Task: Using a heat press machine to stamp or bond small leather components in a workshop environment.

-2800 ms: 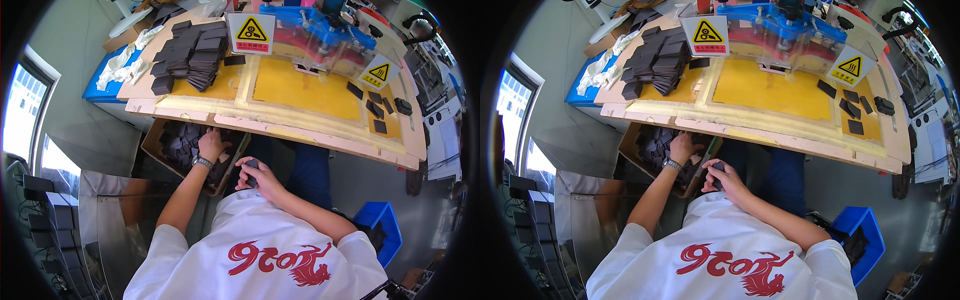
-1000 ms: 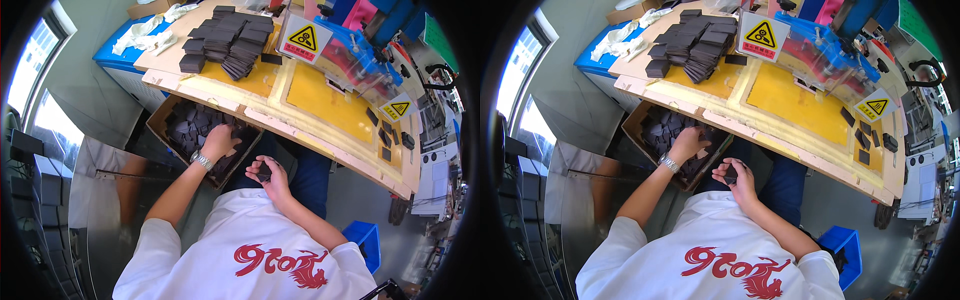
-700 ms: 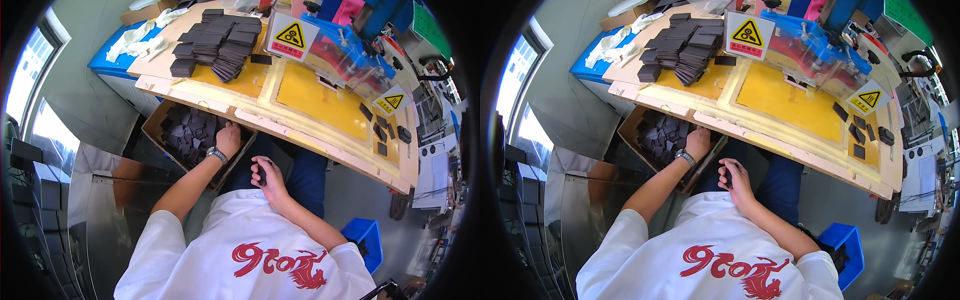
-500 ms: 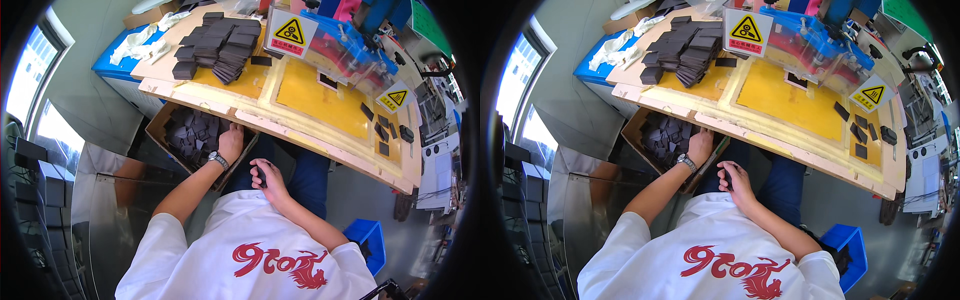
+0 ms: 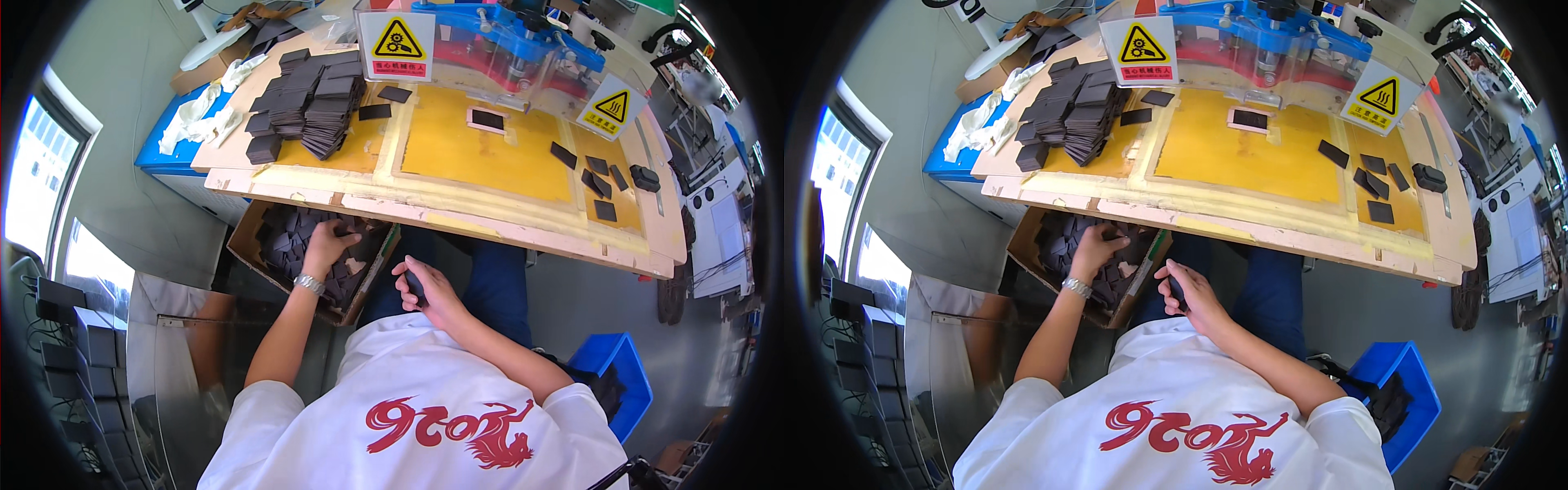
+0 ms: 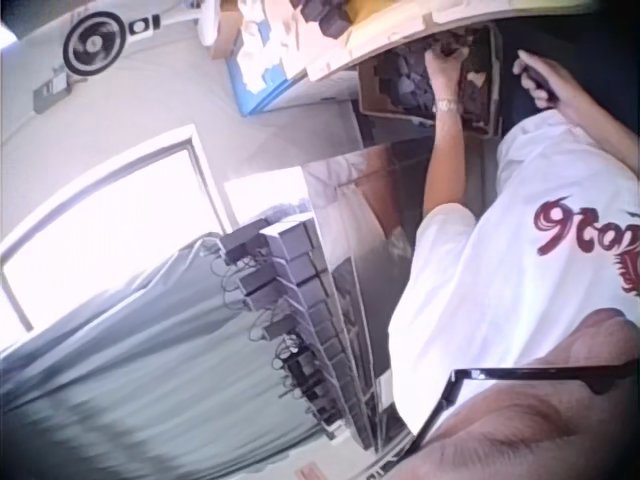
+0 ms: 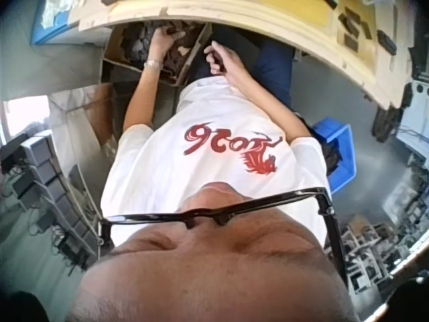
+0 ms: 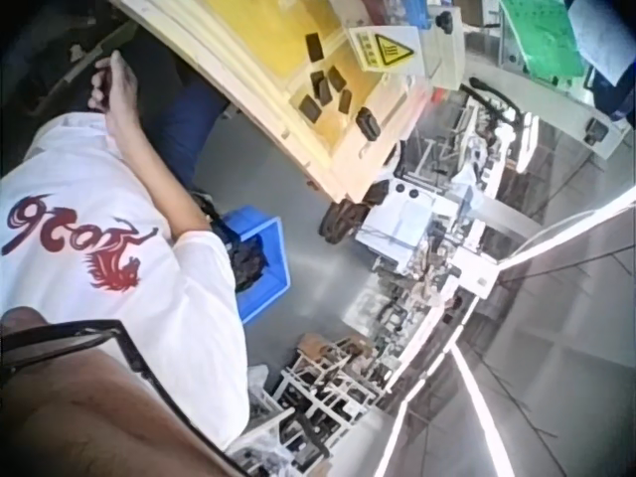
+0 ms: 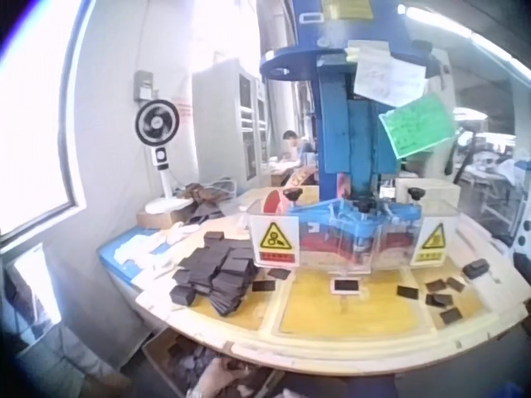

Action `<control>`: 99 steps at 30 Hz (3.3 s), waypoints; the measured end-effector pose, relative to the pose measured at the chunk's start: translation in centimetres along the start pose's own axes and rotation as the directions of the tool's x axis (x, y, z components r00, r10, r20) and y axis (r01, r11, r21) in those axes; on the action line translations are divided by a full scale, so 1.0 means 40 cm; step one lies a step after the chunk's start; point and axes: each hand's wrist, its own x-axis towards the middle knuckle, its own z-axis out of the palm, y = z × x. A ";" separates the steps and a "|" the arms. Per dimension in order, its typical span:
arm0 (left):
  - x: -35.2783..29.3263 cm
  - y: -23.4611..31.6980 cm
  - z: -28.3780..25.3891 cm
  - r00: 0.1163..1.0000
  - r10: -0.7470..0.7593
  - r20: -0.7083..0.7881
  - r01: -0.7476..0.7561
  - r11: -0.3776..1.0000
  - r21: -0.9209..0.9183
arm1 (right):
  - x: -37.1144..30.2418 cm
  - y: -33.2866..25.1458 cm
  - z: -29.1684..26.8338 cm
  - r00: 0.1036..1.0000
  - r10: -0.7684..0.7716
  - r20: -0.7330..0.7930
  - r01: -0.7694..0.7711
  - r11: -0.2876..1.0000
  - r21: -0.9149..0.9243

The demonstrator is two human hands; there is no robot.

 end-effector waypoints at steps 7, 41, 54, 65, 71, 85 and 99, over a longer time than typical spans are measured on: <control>-0.160 0.243 -0.106 0.936 -0.180 0.302 0.330 0.747 -0.577 | 0.021 -0.038 0.007 0.994 0.089 0.063 -0.085 0.994 -0.063; -0.040 0.722 0.085 0.829 0.240 0.504 0.087 0.836 -0.542 | -0.165 -0.734 -0.059 0.955 -0.191 -0.227 0.170 0.979 -0.110; 0.044 0.693 0.110 0.930 0.235 0.281 0.044 0.690 -0.722 | 0.052 -0.731 0.030 0.711 -0.383 -0.590 0.145 0.901 -0.410; 0.054 0.654 0.103 0.874 0.353 0.334 -0.009 0.699 -0.716 | 0.078 -0.742 0.014 0.748 -0.351 -0.564 0.043 0.873 -0.486; 0.046 0.663 0.113 0.900 0.329 0.287 -0.055 0.738 -0.672 | 0.082 -0.732 0.012 0.730 -0.407 -0.549 0.073 0.846 -0.529; 0.026 0.697 0.131 0.845 0.351 0.404 -0.020 0.775 -0.632 | -0.323 -0.649 -0.046 0.815 -0.405 -0.415 0.188 0.861 -0.472; 0.026 0.749 0.128 0.873 0.281 0.398 -0.068 0.880 -0.470 | -0.215 -0.561 0.025 0.871 -0.487 -0.063 0.366 0.730 -0.577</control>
